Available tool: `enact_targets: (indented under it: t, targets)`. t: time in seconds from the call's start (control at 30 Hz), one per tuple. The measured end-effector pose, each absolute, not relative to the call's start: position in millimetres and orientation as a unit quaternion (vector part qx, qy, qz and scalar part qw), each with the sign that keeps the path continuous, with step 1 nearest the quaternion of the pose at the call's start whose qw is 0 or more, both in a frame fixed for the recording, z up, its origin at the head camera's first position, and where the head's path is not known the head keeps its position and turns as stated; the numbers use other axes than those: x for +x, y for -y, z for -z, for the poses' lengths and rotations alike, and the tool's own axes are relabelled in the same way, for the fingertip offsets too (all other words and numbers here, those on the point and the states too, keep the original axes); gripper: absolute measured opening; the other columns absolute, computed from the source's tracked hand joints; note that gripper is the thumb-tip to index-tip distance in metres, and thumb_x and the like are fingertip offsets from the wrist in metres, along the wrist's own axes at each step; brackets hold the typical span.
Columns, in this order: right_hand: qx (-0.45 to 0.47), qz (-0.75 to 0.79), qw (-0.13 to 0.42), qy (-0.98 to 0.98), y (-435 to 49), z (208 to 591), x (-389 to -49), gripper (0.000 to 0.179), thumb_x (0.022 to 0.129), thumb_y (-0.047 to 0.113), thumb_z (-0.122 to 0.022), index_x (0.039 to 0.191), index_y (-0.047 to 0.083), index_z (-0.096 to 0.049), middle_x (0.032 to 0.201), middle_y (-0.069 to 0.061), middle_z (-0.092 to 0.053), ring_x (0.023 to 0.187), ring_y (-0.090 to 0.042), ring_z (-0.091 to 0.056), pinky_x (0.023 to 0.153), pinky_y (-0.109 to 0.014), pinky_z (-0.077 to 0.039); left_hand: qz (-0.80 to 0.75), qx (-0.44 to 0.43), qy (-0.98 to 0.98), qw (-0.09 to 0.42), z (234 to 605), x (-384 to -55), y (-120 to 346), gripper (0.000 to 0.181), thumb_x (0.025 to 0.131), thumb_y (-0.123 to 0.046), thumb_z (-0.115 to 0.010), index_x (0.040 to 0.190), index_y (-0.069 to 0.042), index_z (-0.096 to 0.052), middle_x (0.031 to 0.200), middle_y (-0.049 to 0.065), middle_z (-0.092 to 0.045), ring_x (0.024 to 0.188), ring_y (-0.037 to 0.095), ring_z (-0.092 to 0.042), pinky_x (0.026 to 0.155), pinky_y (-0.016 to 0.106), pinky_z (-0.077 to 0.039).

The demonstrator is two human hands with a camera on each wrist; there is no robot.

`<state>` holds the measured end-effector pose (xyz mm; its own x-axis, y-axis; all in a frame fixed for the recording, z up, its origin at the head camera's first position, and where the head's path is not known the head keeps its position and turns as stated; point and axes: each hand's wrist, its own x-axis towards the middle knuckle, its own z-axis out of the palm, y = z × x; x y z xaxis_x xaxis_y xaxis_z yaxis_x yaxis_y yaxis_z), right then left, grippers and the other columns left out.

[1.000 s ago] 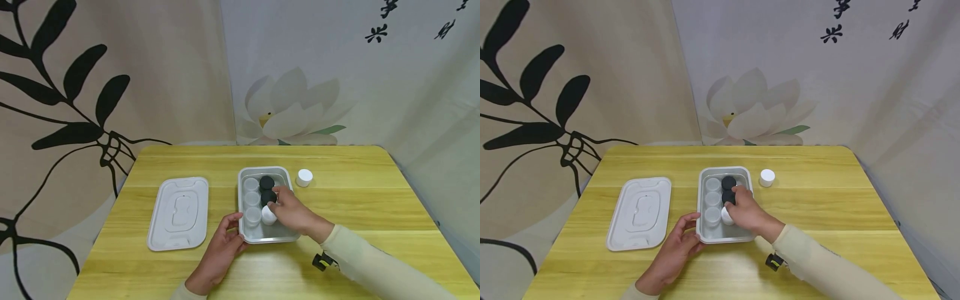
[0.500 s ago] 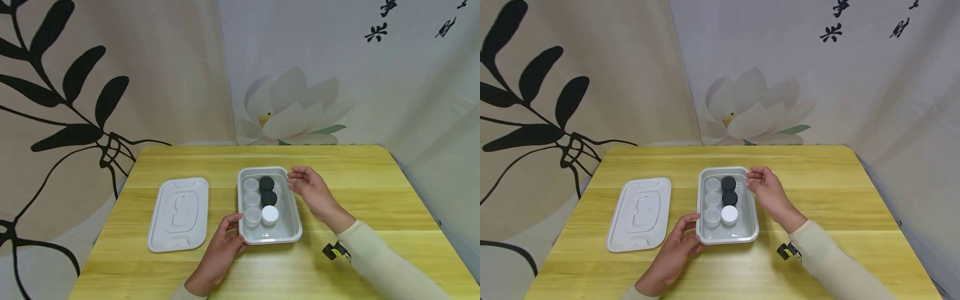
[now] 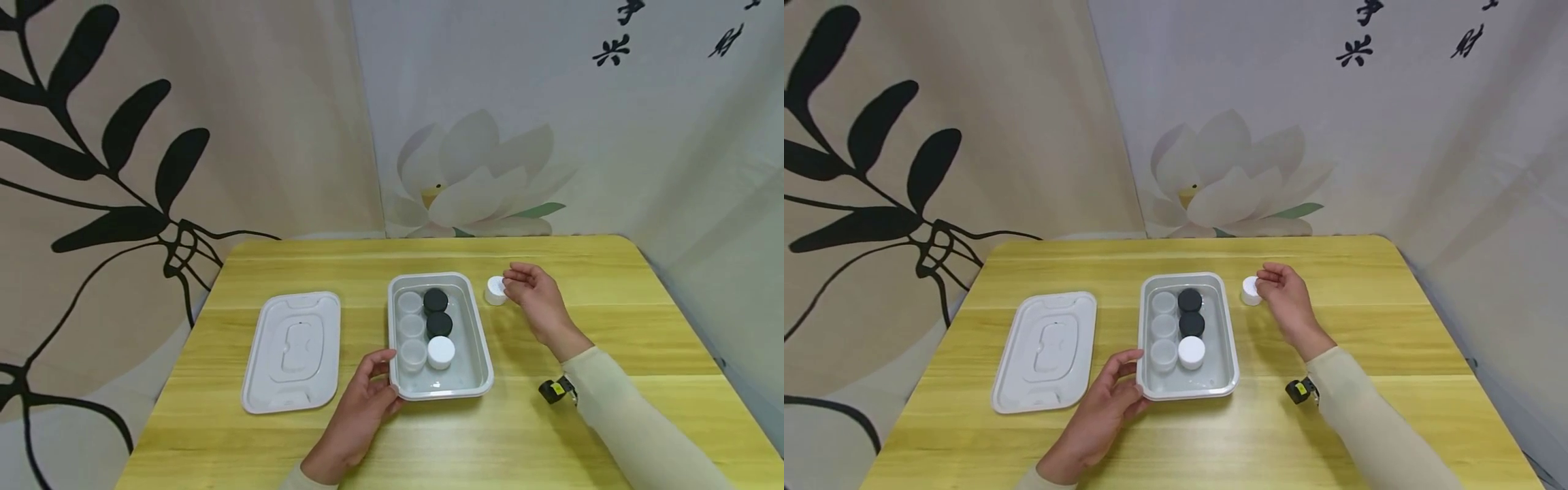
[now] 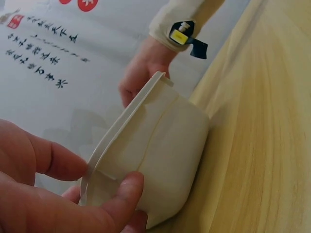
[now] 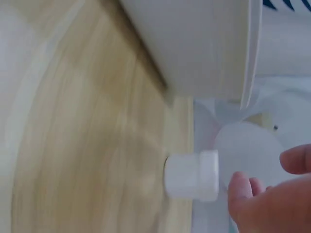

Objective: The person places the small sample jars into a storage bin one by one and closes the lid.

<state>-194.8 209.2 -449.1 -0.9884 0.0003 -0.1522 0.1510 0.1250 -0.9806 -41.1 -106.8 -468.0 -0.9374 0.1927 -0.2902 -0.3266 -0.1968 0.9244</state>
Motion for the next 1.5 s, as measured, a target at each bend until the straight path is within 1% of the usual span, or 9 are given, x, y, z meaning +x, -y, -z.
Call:
enact_targets:
  t: [0.23, 0.4, 0.6, 0.73, 0.83, 0.97, 1.1, 1.37, 1.5]
  targets:
    - [0.077, 0.65, 0.036, -0.755, -222.2, 469.2, -206.2, 0.056, 0.106, 0.008, -0.057, 0.155, -0.007, -0.035, 0.139, -0.014, -0.05, 0.11, -0.006, -0.052, 0.089, -0.013, -0.053, -0.777, -0.056, -0.603, 0.173, 470.8, -40.7, 107.2, 0.055, 0.102, 0.002, -0.056, 0.154, -0.006, -0.04, 0.145, 0.025, -0.039, 0.122, 0.027, -0.057, 0.095, 0.033, -0.057]
    - [0.084, 0.65, 0.05, -0.754, -223.5, 483.0, -214.1, 0.062, 0.105, 0.01, -0.06, 0.157, -0.007, -0.033, 0.15, -0.019, -0.046, 0.113, -0.005, -0.05, 0.089, -0.01, -0.051, -0.78, -0.055, -0.599, 0.173, 471.4, -42.2, 108.7, 0.058, 0.101, 0.002, -0.057, 0.156, -0.009, -0.039, 0.145, 0.025, -0.038, 0.122, 0.026, -0.058, 0.096, 0.035, -0.057]
    - [0.092, 0.641, 0.062, -0.76, -221.5, 490.8, -218.1, 0.066, 0.103, 0.012, -0.063, 0.159, -0.005, -0.033, 0.159, -0.022, -0.041, 0.122, -0.013, -0.049, 0.088, -0.012, -0.051, -0.783, -0.049, -0.596, 0.174, 470.1, -43.9, 110.1, 0.06, 0.102, 0.001, -0.057, 0.157, -0.012, -0.038, 0.147, 0.026, -0.037, 0.124, 0.028, -0.058, 0.098, 0.037, -0.057]
    - [0.1, 0.625, 0.071, -0.771, -218.7, 494.3, -217.0, 0.068, 0.101, 0.013, -0.068, 0.158, -0.004, -0.035, 0.158, -0.021, -0.043, 0.129, -0.02, -0.048, 0.087, -0.009, -0.05, -0.783, -0.054, -0.594, 0.176, 469.7, -43.4, 109.9, 0.06, 0.101, 0.001, -0.058, 0.156, -0.012, -0.038, 0.147, 0.025, -0.039, 0.123, 0.027, -0.058, 0.097, 0.036, -0.056]
    - [0.105, 0.623, 0.075, -0.771, -215.4, 495.7, -215.1, 0.067, 0.1, 0.014, -0.07, 0.157, -0.002, -0.037, 0.153, -0.019, -0.046, 0.127, -0.02, -0.048, 0.087, -0.01, -0.051, -0.784, -0.059, -0.591, 0.179, 469.8, -43.1, 109.7, 0.061, 0.101, 0.001, -0.058, 0.156, -0.013, -0.038, 0.146, 0.024, -0.039, 0.122, 0.027, -0.058, 0.095, 0.035, -0.056]
    - [0.107, 0.63, 0.077, -0.766, -212.6, 496.5, -212.7, 0.062, 0.102, 0.015, -0.068, 0.155, 0.0, -0.04, 0.144, -0.015, -0.049, 0.12, -0.015, -0.049, 0.088, -0.014, -0.053, -0.787, -0.061, -0.586, 0.185, 469.7, -42.9, 110.1, 0.06, 0.102, 0.0, -0.057, 0.157, -0.014, -0.038, 0.147, 0.023, -0.039, 0.123, 0.027, -0.057, 0.094, 0.033, -0.056]
    - [0.1, 0.628, 0.077, -0.768, -212.2, 498.2, -211.7, 0.059, 0.103, 0.015, -0.066, 0.155, 0.001, -0.042, 0.143, -0.016, -0.051, 0.117, -0.014, -0.051, 0.089, -0.016, -0.054, -0.787, -0.062, -0.584, 0.188, 469.4, -42.8, 110.6, 0.059, 0.103, -0.001, -0.057, 0.157, -0.014, -0.038, 0.147, 0.024, -0.039, 0.122, 0.027, -0.057, 0.094, 0.032, -0.057]
    - [0.061, 0.599, 0.054, -0.796, -214.8, 504.3, -211.0, 0.056, 0.107, 0.012, -0.06, 0.155, -0.006, -0.039, 0.148, -0.027, -0.049, 0.126, -0.026, -0.052, 0.087, -0.011, -0.053, -0.786, -0.061, -0.585, 0.187, 470.0, -42.4, 110.1, 0.06, 0.103, 0.0, -0.056, 0.158, -0.014, -0.038, 0.147, 0.024, -0.038, 0.121, 0.027, -0.057, 0.094, 0.032, -0.056]
    - [0.052, 0.602, 0.046, -0.795, -216.9, 500.9, -208.9, 0.056, 0.108, 0.014, -0.058, 0.156, -0.006, -0.038, 0.15, -0.027, -0.048, 0.128, -0.029, -0.051, 0.089, -0.013, -0.054, -0.785, -0.061, -0.588, 0.185, 469.2, -42.1, 109.8, 0.06, 0.102, 0.001, -0.056, 0.158, -0.013, -0.037, 0.146, 0.024, -0.038, 0.121, 0.027, -0.056, 0.094, 0.033, -0.056]
